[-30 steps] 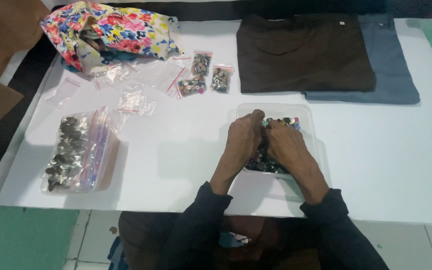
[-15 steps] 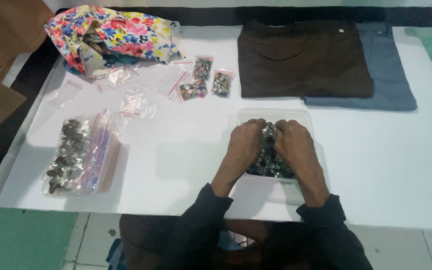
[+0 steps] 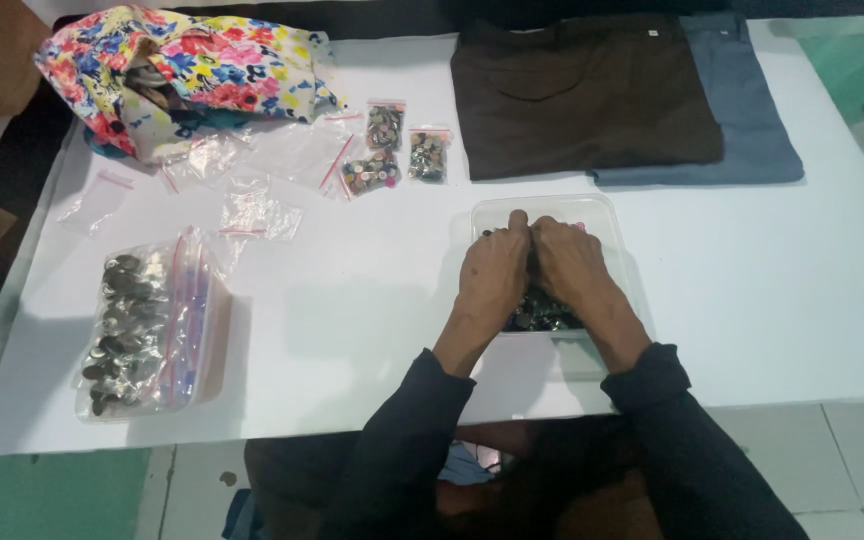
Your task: Sort and arrange small black buttons from a container onto a table.
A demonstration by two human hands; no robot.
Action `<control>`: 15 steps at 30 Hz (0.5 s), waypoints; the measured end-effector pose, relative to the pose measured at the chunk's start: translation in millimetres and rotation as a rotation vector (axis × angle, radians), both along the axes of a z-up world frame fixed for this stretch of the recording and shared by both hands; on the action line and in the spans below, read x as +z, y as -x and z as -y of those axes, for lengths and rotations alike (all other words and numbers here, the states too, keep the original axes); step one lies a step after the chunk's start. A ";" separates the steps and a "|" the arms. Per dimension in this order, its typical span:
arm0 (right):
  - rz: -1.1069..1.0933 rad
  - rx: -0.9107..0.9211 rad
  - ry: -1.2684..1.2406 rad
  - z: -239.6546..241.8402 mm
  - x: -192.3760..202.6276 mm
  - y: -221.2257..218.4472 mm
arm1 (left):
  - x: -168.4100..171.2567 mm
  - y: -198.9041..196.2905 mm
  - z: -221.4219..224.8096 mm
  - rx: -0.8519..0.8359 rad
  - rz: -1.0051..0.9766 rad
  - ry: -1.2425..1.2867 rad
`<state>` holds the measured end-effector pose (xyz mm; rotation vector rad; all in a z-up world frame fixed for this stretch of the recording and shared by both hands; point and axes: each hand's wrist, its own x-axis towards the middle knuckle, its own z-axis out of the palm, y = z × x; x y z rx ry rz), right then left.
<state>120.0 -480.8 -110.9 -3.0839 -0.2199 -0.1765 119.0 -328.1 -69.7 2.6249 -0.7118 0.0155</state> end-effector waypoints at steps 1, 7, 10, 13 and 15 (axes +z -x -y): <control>0.001 -0.009 0.000 1.6 -8.0 -2.7 | -0.9 0.3 -0.7 -0.009 0.001 0.000; 0.001 0.051 -0.106 0.0 6.4 -0.4 | -9.0 -3.0 0.1 0.004 0.033 0.061; -0.100 0.054 -0.382 -4.1 44.0 7.3 | -22.4 -14.3 -1.3 0.033 0.016 0.172; -0.138 -0.039 -0.654 -13.9 91.5 31.3 | -16.7 -20.5 -7.4 0.024 0.001 0.290; -0.198 -0.156 -0.861 -19.6 109.2 45.6 | -17.3 -27.8 -4.4 -0.015 -0.146 0.631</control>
